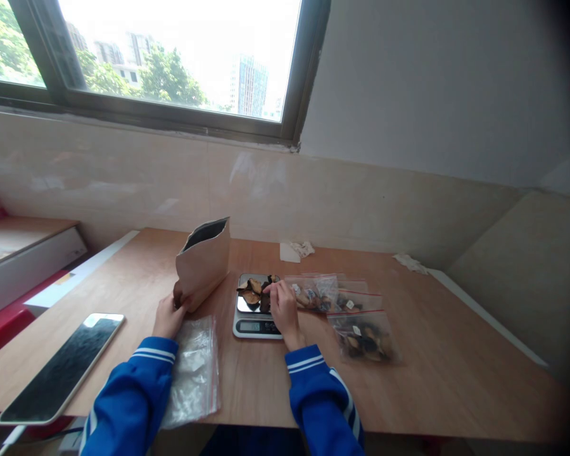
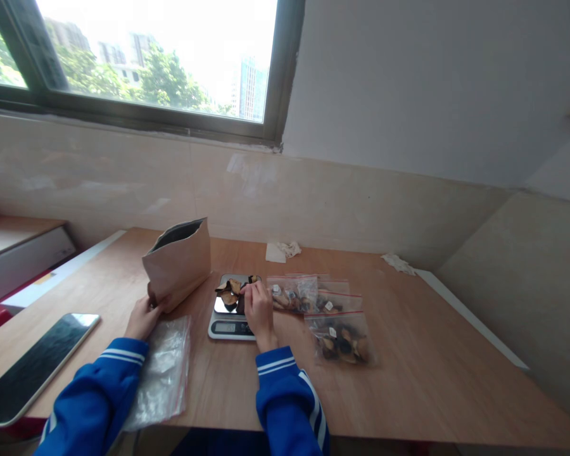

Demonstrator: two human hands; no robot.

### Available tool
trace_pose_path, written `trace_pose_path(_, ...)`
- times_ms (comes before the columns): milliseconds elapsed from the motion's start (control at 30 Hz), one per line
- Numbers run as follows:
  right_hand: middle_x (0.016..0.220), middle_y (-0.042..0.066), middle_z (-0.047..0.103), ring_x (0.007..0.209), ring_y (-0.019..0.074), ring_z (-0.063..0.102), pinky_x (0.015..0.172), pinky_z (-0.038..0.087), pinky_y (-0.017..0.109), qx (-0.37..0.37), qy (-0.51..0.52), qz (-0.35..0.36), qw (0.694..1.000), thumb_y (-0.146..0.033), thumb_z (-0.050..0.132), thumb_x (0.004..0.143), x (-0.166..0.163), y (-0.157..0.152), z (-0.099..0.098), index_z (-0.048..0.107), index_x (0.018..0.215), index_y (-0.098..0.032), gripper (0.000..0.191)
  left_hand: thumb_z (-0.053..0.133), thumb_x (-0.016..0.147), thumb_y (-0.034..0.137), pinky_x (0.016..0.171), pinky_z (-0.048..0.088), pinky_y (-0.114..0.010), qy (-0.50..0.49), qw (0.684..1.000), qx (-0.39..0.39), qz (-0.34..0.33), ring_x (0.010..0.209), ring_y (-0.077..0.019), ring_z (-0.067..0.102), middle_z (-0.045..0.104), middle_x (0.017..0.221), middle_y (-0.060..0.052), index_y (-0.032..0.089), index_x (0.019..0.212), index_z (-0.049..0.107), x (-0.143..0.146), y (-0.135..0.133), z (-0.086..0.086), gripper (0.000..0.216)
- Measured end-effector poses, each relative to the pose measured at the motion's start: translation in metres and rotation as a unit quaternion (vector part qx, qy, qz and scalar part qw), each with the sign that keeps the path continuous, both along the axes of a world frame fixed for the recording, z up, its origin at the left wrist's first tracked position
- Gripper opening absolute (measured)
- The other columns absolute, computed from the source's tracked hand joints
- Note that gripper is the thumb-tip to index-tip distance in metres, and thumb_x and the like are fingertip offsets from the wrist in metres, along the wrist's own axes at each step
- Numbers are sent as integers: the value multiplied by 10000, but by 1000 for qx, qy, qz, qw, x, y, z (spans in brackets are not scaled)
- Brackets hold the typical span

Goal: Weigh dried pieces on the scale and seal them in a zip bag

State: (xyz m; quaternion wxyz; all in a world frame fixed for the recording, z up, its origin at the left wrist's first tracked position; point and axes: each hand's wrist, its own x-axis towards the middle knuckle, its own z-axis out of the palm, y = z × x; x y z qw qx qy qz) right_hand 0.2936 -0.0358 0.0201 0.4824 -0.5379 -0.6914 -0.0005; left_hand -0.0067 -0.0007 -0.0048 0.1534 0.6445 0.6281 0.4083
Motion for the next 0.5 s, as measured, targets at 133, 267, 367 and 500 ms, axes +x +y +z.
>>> trace_pose_path(133, 823, 34, 610, 818, 167, 564, 831, 339, 311, -3, 12, 0, 1000, -276, 236, 998, 1, 1, -2, 590, 794, -196, 416, 490, 717, 569, 710, 491, -366, -11, 999, -10, 34, 819, -305, 641, 695, 854, -121, 133, 896, 635, -1, 0, 0, 493)
trace_pose_path(267, 806, 34, 603, 804, 170, 557, 815, 346, 311, 1, 32, -8, 999, -278, 243, 995, 4, 3, -5, 591, 777, -195, 419, 523, 708, 549, 770, 490, -384, -63, 997, -8, 42, 907, -305, 628, 679, 975, -133, 130, 1014, 604, -1, 1, -4, 526)
trace_pose_path(367, 800, 38, 600, 795, 173, 553, 819, 353, 318, 8, 49, -14, 999, -282, 241, 994, 6, 2, -7, 589, 764, -191, 426, 546, 719, 517, 836, 470, -415, -111, 991, 4, 68, 987, -293, 599, 640, 1083, -128, 150, 1123, 542, 0, -1, -5, 546)
trace_pose_path(500, 794, 45, 602, 779, 174, 553, 820, 372, 328, 18, 66, -20, 997, -299, 228, 991, 12, -3, -10, 582, 752, -194, 440, 579, 739, 417, 951, 395, -457, -132, 982, 95, 97, 1148, -281, 518, 504, 1292, -120, 206, 1242, 421, 6, -14, 12, 568)
